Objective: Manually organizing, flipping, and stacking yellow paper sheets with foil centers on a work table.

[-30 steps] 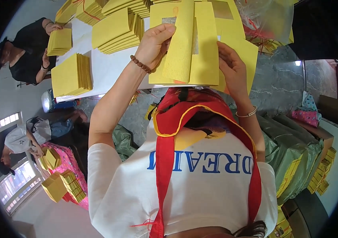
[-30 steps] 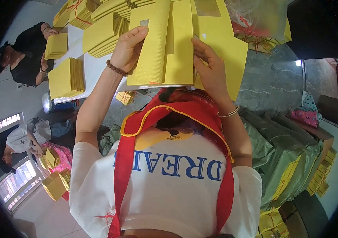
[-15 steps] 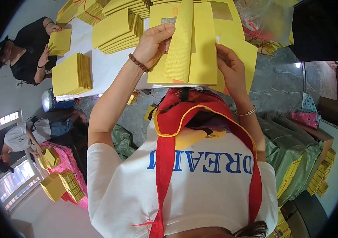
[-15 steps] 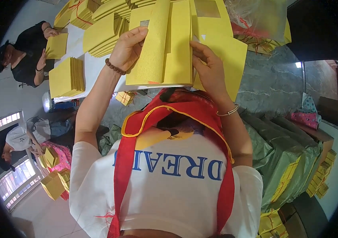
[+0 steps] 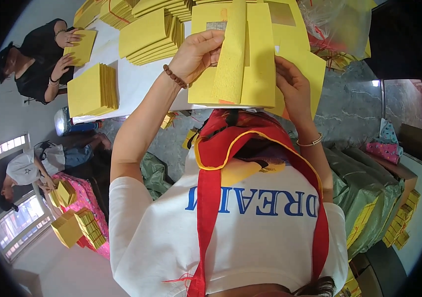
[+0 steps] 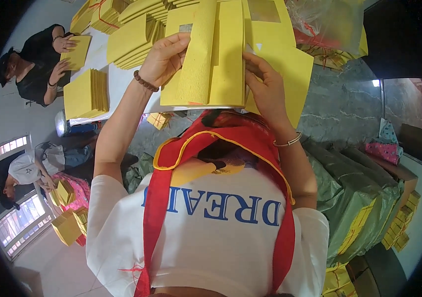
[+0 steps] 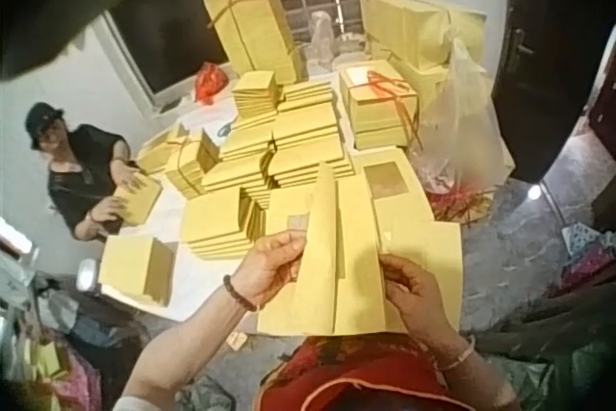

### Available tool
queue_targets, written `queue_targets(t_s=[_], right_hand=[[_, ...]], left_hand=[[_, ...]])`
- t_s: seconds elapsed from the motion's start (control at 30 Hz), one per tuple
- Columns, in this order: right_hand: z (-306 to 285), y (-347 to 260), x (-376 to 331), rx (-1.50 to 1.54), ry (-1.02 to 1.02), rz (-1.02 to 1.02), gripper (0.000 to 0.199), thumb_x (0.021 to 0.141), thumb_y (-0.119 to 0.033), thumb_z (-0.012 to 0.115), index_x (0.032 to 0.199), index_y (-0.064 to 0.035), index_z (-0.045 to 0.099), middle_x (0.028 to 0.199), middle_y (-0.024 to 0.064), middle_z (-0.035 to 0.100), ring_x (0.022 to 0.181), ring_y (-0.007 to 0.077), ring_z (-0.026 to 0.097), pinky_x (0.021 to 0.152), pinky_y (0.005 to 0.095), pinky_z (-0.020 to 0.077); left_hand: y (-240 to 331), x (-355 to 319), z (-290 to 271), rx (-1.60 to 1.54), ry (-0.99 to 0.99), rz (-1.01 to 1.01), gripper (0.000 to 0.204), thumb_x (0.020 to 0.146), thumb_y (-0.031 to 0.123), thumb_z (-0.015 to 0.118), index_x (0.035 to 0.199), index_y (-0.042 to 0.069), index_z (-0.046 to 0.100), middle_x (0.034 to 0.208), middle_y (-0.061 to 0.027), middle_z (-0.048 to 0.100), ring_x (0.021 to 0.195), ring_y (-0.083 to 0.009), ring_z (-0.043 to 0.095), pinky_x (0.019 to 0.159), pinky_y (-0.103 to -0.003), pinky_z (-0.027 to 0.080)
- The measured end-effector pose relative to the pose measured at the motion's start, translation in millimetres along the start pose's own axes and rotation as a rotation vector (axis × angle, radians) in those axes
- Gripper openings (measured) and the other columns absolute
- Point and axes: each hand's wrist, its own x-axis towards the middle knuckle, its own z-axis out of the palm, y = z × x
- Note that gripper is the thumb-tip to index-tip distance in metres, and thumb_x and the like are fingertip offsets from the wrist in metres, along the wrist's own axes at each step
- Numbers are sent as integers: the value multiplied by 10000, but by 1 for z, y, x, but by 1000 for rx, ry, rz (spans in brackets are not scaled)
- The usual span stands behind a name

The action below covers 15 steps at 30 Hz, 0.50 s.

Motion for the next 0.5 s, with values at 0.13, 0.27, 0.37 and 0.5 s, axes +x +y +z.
queue_targets(t_s=[0.13,0.27,0.37,0.5], right_hand=[[1,1,1,17,3,5,336,871,-12,506,1204,27,487,1144,101,569,1070,163,536,918,281,421],[2,1,0,14,13,-17,329,867,-14,507,1195,21,503,1116,99,586,1034,159,553,894,273,432],[2,2,1,4,29,-32,325,861,-15,512,1185,15,517,1084,96,606,998,155,571,869,264,442],[1,1,0,5,-2,17,343,872,-16,501,1211,31,482,1157,109,562,1076,171,534,920,282,420]], left_hand=[[0,0,-2,-23,-18,-5,233,917,93,475,1083,-52,546,843,-26,598,652,-67,495,599,-200,417],[0,-1,-4,-29,-46,-7,236,916,91,478,1089,-56,542,861,-36,604,674,-71,514,620,-207,435],[2,-2,0,-29,-30,-14,234,916,90,478,1085,-58,543,867,-44,606,674,-71,515,618,-210,436],[-1,0,-4,-47,-38,-6,236,915,89,478,1087,-59,542,874,-49,608,677,-73,518,616,-209,436]])
